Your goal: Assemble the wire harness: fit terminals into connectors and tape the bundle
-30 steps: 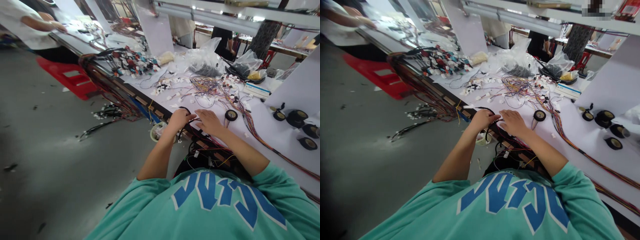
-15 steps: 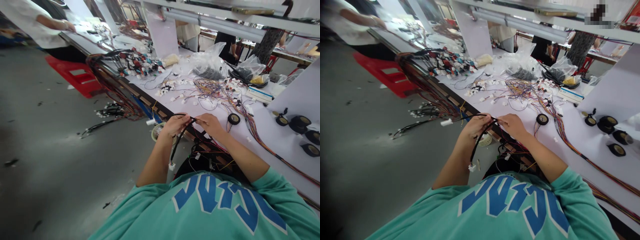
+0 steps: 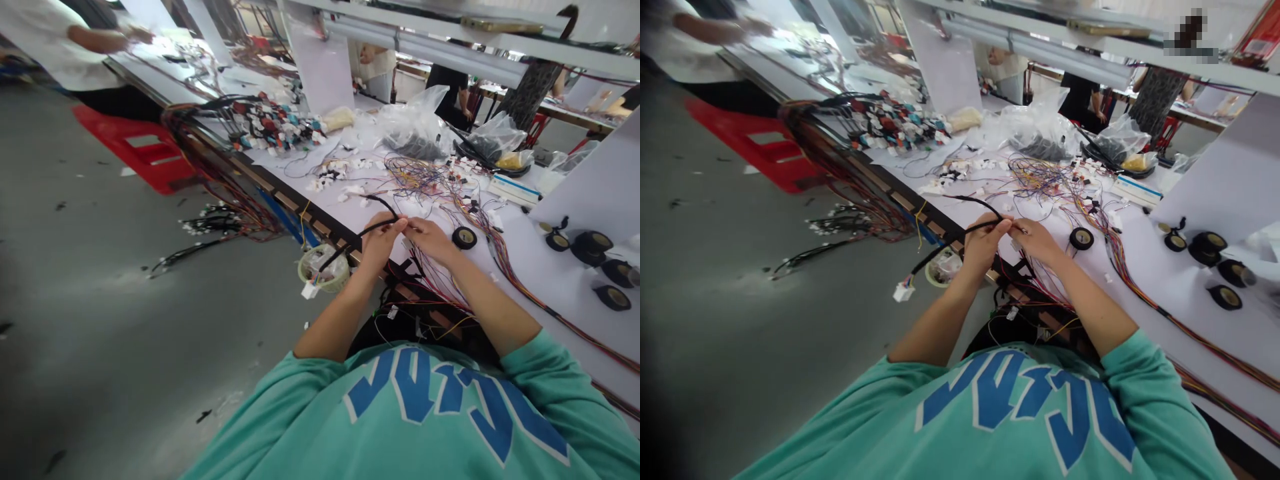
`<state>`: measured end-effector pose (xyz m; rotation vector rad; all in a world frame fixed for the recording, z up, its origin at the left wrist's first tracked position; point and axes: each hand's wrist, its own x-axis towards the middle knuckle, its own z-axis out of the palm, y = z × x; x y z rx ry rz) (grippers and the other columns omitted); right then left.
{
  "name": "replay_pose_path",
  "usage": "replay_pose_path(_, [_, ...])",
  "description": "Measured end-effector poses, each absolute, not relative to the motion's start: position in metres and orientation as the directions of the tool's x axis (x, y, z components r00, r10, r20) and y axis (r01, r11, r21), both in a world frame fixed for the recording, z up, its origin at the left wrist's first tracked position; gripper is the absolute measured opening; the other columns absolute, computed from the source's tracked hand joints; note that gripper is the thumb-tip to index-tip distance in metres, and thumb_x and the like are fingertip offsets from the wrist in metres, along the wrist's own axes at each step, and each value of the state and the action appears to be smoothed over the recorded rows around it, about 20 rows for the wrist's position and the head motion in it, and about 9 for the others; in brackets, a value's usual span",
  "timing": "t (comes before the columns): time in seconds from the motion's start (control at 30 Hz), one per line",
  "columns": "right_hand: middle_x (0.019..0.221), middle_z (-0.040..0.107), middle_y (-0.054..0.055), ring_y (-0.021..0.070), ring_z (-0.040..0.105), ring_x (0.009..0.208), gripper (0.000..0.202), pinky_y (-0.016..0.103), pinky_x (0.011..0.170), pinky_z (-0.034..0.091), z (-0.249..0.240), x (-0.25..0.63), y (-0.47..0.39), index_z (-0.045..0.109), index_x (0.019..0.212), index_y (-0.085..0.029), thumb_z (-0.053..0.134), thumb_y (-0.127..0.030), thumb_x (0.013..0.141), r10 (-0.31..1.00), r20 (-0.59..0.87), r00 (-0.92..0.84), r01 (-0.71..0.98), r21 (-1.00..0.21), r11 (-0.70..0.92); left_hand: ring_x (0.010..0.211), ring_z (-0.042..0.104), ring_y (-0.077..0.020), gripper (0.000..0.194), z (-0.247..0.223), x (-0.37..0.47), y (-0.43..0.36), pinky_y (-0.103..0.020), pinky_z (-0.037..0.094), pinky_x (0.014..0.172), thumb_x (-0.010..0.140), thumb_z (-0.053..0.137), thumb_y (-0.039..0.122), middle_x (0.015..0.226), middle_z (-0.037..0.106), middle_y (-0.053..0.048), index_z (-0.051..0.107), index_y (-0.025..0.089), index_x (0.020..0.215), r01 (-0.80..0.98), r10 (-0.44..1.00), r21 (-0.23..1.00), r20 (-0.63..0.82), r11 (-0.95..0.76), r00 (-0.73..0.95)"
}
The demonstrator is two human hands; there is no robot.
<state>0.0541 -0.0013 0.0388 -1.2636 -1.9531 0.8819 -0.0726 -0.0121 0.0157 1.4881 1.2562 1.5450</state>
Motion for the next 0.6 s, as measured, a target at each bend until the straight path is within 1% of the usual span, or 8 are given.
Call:
replay_pose_path(0.07, [0.075, 0.062, 0.001, 0.0133, 0.054, 0.076, 0.013, 0.028, 0.073, 0.038, 0.037, 0.065, 0.002, 0.062, 0.072, -0.015, 0.054, -0.025, 0.073, 0.944, 0.094, -0.317, 0.418, -0.879, 0.228, 0.075, 0.056, -0.0147, 0.021, 0.020, -0.071, -0.003, -0.026, 0.043, 0.070, 0.070, 0.062, 0.037, 0.078, 0.065, -0.003, 0.064, 0.016, 0.074, 0.251, 0.919, 0.908, 0.373, -0.335, -0.124])
replay_pose_path(0.13, [0.070, 0.060, -0.001, 0.0117, 0.052, 0.071, 0.011, 0.028, 0.072, 0.038, 0.036, 0.074, 0.003, 0.061, 0.070, -0.015, 0.057, -0.025, 0.069, 0.956, 0.048, -0.290, 0.330, -0.932, 0.147, 0.075, 0.057, -0.0144, 0.022, 0.024, -0.068, 0.003, -0.025, 0.043, 0.069, 0.072, 0.060, 0.037, 0.076, 0.063, -0.003, 0.061, 0.015, 0.072, 0.268, 0.931, 0.903, 0.362, -0.336, -0.051])
replay_pose_path(0.2, [0.063, 0.056, -0.003, 0.0094, 0.049, 0.063, 0.011, 0.026, 0.067, 0.037, 0.035, 0.079, 0.002, 0.059, 0.068, -0.015, 0.058, -0.026, 0.068, 0.962, 0.020, -0.271, 0.234, -0.969, 0.086, 0.070, 0.057, -0.0132, 0.024, 0.025, -0.064, 0.006, -0.025, 0.043, 0.068, 0.076, 0.055, 0.038, 0.074, 0.063, -0.003, 0.059, 0.015, 0.073, 0.202, 0.944, 0.922, 0.319, -0.329, 0.082])
replay_pose_path(0.27, [0.057, 0.053, -0.004, 0.0077, 0.046, 0.055, 0.013, 0.025, 0.060, 0.036, 0.033, 0.080, 0.001, 0.055, 0.065, -0.015, 0.058, -0.027, 0.067, 0.966, -0.007, -0.259, 0.134, -0.991, 0.028, 0.065, 0.057, -0.0121, 0.024, 0.022, -0.060, 0.007, -0.025, 0.044, 0.065, 0.076, 0.053, 0.037, 0.071, 0.061, -0.003, 0.057, 0.014, 0.075, 0.104, 0.934, 0.946, 0.279, -0.307, 0.222])
replay_pose_path(0.33, [0.055, 0.051, -0.005, 0.0071, 0.046, 0.052, 0.015, 0.023, 0.057, 0.035, 0.031, 0.081, 0.001, 0.050, 0.064, -0.017, 0.059, -0.028, 0.067, 0.969, -0.046, -0.241, 0.039, -0.999, -0.038, 0.063, 0.056, -0.0111, 0.022, 0.017, -0.058, 0.004, -0.024, 0.044, 0.064, 0.073, 0.056, 0.035, 0.069, 0.060, -0.002, 0.056, 0.013, 0.077, 0.026, 0.921, 0.963, 0.248, -0.268, 0.300])
replay_pose_path(0.47, [0.056, 0.053, -0.005, 0.0068, 0.049, 0.051, 0.018, 0.023, 0.058, 0.040, 0.026, 0.081, -0.001, 0.044, 0.067, -0.018, 0.058, -0.029, 0.071, 0.972, -0.142, -0.185, -0.120, -0.979, -0.166, 0.056, 0.051, -0.0081, 0.019, 0.008, -0.065, -0.005, -0.022, 0.042, 0.055, 0.066, 0.062, 0.029, 0.067, 0.058, 0.001, 0.058, 0.014, 0.077, -0.017, 0.943, 0.988, 0.151, -0.153, 0.298])
replay_pose_path(0.53, [0.053, 0.049, -0.007, 0.0062, 0.047, 0.047, 0.018, 0.022, 0.056, 0.040, 0.025, 0.081, -0.002, 0.042, 0.068, -0.019, 0.056, -0.027, 0.075, 0.967, -0.207, -0.149, -0.189, -0.954, -0.233, 0.051, 0.047, -0.0062, 0.017, 0.008, -0.074, -0.010, -0.020, 0.039, 0.051, 0.061, 0.064, 0.025, 0.062, 0.057, 0.003, 0.059, 0.015, 0.074, -0.043, 0.946, 0.995, 0.099, -0.090, 0.308])
replay_pose_path(0.6, [0.048, 0.042, -0.009, 0.0054, 0.043, 0.043, 0.017, 0.020, 0.052, 0.038, 0.025, 0.080, -0.005, 0.040, 0.069, -0.019, 0.053, -0.025, 0.079, 0.952, -0.278, -0.128, -0.264, -0.916, -0.303, 0.050, 0.048, -0.0058, 0.020, 0.011, -0.085, -0.014, -0.018, 0.038, 0.051, 0.055, 0.068, 0.022, 0.057, 0.056, 0.004, 0.061, 0.014, 0.072, -0.117, 0.932, 0.993, 0.054, -0.013, 0.358])
